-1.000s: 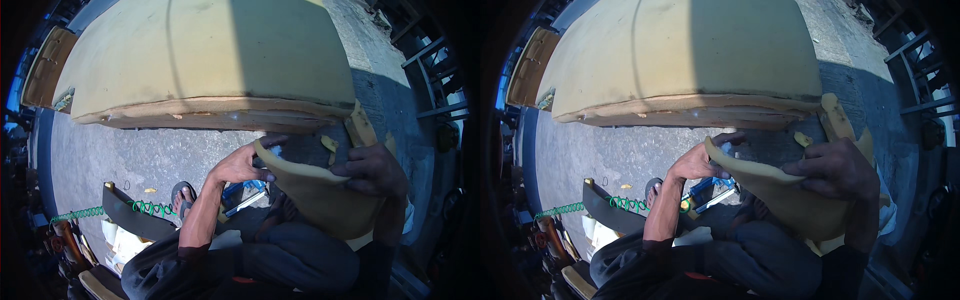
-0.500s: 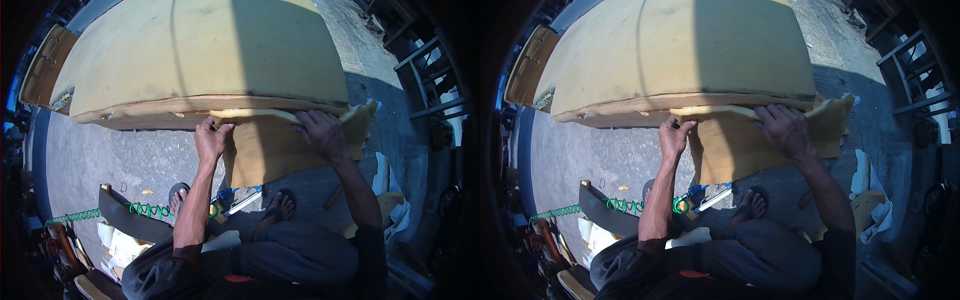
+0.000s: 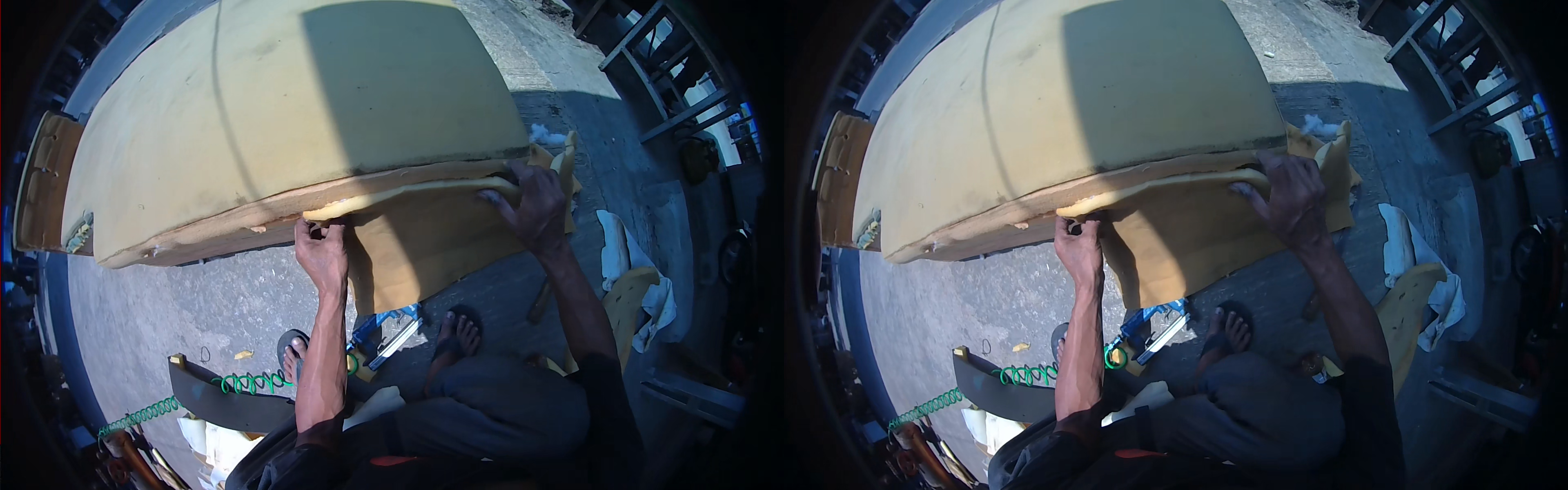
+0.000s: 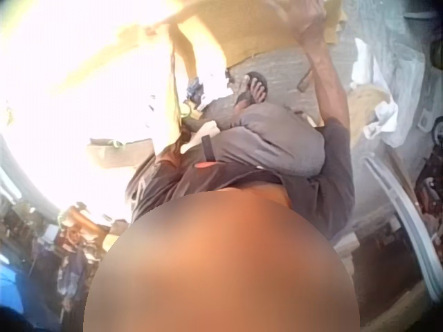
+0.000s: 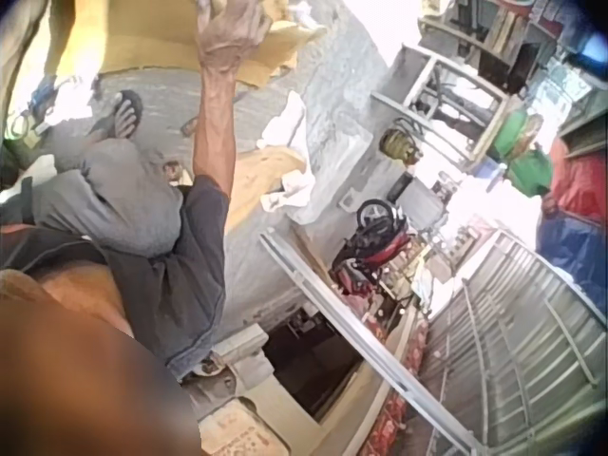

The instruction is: The person is upholstering a large furniture cushion. They apply glue to the edges, attach foam padding, and secure the material using a pneumatic staple gun. The person also uses a knife to trim excess foam and scissors to cut the padding.

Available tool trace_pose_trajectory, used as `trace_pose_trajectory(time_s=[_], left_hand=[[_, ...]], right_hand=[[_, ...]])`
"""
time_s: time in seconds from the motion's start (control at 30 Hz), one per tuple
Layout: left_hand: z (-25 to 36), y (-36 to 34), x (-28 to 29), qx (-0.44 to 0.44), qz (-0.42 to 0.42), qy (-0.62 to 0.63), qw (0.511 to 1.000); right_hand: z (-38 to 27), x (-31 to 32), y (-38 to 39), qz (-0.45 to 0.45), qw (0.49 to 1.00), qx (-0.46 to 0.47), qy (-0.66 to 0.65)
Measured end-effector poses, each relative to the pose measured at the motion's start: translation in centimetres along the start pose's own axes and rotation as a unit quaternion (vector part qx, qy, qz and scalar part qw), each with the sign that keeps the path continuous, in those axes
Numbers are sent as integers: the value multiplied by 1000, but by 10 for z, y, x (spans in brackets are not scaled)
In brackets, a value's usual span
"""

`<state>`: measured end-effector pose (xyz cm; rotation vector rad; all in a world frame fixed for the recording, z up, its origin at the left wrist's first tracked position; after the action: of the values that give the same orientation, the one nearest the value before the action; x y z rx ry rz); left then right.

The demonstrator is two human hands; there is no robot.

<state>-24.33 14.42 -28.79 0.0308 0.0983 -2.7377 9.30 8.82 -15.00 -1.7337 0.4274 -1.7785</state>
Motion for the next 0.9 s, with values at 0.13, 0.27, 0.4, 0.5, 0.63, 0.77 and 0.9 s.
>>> trace_pose_trajectory(time_s=[0.13, 0.27, 0.4, 0.5, 0.63, 0.77, 0.9], left_hand=[[-7, 5, -9, 39, 23, 34, 998], [3, 16, -12, -16, 13, 50, 999], [86, 79, -56, -381, -10, -171, 909], [103, 101, -102, -535, -97, -177, 820], [76, 61, -139, -569, -149, -363, 723], [75, 62, -140, -578, -132, -352, 725], [73, 65, -144, -589, -130, -349, 717]], right_hand=[[13, -13, 12, 40, 999, -9, 8], [15, -13, 15, 91, 995, -40, 22], [25, -22, 20, 93, 992, -80, 5], [24, -24, 19, 95, 992, -80, -1], [35, -18, 26, 103, 993, -50, -41], [72, -12, 31, 48, 993, -108, -19], [89, -37, 43, -21, 991, -129, -8]])
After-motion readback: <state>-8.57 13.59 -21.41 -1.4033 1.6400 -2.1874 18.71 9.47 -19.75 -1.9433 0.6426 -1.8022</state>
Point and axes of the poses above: each hand's wrist, its own y-axis away from the middle knuckle, its own x-axis out of the back of the hand, z = x × y, the point moved 10 cm from there along -y, towards the middle knuckle, and after that the axes turned 12 degrees about y, right-handed, at the moved point
